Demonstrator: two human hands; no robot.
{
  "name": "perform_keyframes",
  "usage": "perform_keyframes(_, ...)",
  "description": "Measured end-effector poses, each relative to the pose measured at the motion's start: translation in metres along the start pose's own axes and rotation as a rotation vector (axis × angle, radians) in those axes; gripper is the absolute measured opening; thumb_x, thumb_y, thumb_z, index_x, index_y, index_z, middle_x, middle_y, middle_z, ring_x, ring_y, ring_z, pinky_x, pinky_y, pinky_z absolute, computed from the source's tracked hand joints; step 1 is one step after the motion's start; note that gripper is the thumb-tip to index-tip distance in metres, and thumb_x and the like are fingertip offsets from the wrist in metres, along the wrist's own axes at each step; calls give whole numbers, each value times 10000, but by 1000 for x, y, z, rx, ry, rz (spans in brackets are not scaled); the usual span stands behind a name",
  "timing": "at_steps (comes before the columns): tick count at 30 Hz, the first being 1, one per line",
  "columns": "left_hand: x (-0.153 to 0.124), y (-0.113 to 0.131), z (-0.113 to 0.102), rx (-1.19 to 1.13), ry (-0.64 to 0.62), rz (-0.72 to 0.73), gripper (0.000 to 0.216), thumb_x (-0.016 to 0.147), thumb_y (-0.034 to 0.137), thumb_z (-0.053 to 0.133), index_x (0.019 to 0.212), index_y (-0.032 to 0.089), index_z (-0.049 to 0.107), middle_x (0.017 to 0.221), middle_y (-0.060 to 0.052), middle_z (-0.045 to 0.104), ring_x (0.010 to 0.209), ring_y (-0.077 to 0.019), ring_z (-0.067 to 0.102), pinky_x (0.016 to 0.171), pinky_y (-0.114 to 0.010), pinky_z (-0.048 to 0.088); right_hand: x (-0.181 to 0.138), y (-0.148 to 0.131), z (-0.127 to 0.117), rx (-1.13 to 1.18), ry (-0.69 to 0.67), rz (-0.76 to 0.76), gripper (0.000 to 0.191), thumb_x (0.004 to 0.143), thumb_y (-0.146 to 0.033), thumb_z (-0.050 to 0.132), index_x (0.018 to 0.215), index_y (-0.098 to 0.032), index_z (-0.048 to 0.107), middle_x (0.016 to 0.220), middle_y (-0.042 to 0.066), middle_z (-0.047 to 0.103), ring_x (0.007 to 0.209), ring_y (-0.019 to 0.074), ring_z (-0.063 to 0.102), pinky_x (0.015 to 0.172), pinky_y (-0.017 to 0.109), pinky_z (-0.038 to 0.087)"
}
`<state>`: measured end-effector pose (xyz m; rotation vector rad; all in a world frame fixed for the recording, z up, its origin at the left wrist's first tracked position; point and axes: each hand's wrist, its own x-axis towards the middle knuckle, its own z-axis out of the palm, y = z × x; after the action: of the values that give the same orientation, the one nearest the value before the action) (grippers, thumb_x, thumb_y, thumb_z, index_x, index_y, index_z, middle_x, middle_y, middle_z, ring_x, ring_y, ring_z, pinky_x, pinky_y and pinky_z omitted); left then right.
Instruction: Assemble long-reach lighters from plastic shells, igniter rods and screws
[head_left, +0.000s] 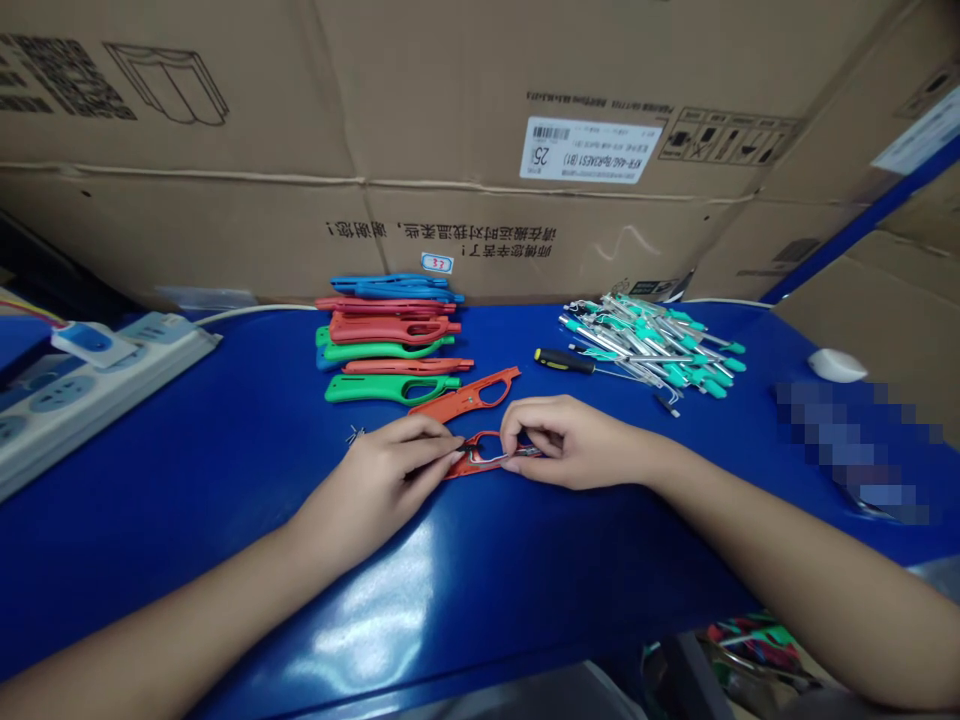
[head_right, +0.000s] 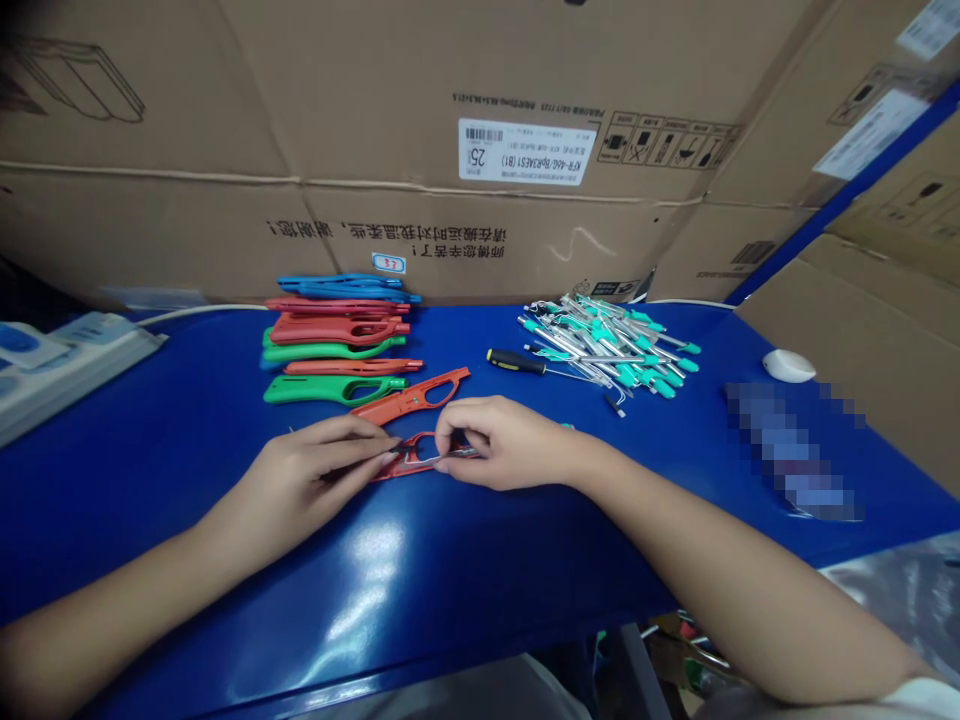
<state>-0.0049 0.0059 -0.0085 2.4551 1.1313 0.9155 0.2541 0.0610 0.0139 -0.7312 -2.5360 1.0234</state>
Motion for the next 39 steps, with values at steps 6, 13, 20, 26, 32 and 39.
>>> perform_keyframes(6,-4,12,1,239,-123,24,287,1040,209,476,1146,138,732,1081,-124,701,897,-215,727,783,-331,627,2,-2,4,-71,-11,-48,30,895,-179,632,879,-184,607,906,10,642,684,101,503,664,235,392)
perform_keyframes(13,-12,28,1,479,-187,35,422,1064,307,396,1316,77,644,1125,-195,661,947,-285,689,803,-439,629,1,-4,6,-131,-36,-38,26,923,-212,610,906,-199,595,958,32,657,851,147,606,725,252,438)
perform_keyframes(20,-21,28,4,648,-259,21,459,990,129,424,1429,79,549,1127,-199,635,965,-339,605,774,-494,556,0,-9,3,-156,-52,-36,66,926,-236,634,893,-191,600,953,28,654,836,142,608,720,251,436)
perform_keyframes(26,-17,25,0,398,-169,-21,413,1034,210,472,1439,153,526,1154,-148,656,1077,-311,577,873,-470,517,-1,-7,-1,-166,-8,-56,299,1012,-325,556,761,-173,609,834,37,636,765,139,588,714,263,419)
perform_keyframes(32,-10,17,1,115,-116,-36,394,1019,237,556,1406,161,548,1196,-111,657,1106,-253,585,964,-424,528,-2,-5,2,-267,74,94,100,958,-227,627,884,-175,672,830,21,702,745,136,622,683,247,408)
perform_keyframes(39,-8,14,3,28,-118,-36,372,1020,238,561,1385,171,588,1146,-101,660,1055,-235,605,930,-408,543,0,-6,7,-391,5,81,155,1005,-198,548,966,-156,692,972,68,706,874,180,653,761,280,452)
